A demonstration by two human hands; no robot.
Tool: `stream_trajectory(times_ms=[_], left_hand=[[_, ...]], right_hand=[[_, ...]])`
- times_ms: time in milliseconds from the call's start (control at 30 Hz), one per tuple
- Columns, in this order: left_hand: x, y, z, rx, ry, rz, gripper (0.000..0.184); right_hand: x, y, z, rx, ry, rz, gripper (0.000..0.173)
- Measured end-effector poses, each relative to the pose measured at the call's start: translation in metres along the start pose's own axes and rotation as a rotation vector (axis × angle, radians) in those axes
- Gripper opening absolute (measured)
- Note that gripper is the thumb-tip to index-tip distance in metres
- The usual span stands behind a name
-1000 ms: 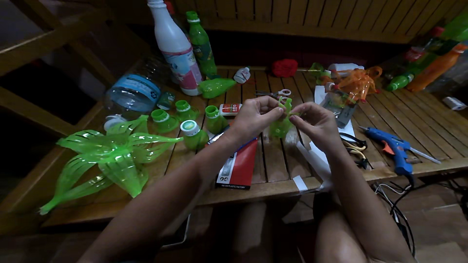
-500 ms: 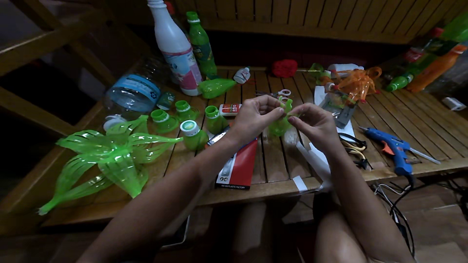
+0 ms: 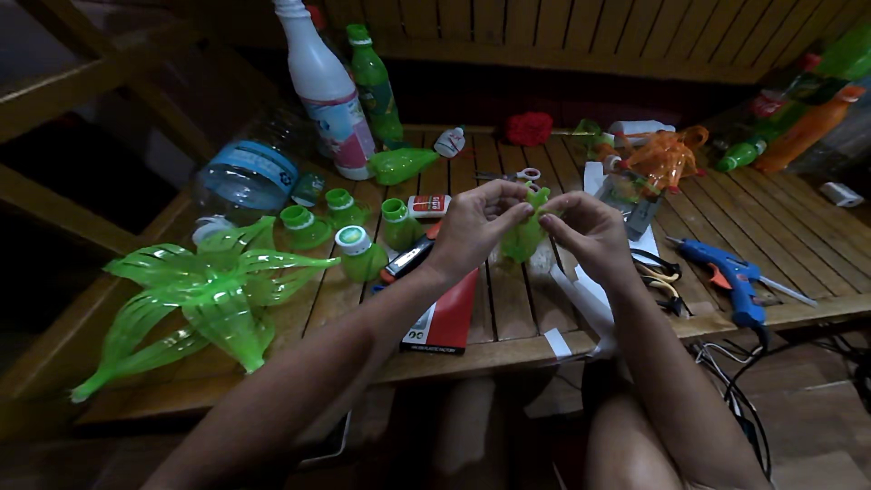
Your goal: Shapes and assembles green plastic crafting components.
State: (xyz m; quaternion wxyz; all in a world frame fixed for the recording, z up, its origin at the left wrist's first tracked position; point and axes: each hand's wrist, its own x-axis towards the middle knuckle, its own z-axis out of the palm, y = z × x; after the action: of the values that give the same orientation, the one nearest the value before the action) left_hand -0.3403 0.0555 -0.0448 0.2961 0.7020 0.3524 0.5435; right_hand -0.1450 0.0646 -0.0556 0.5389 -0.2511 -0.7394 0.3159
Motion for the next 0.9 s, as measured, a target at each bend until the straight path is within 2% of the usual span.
stream_trajectory(times_ms=[900], left_hand=[[0.0014,-0.0004,-0.0025,-0.043,-0.027,-0.042,0.02]], right_hand=[[-0.0002,-0.0026,-0.0026,0.039,0.02,0.064,0.012]])
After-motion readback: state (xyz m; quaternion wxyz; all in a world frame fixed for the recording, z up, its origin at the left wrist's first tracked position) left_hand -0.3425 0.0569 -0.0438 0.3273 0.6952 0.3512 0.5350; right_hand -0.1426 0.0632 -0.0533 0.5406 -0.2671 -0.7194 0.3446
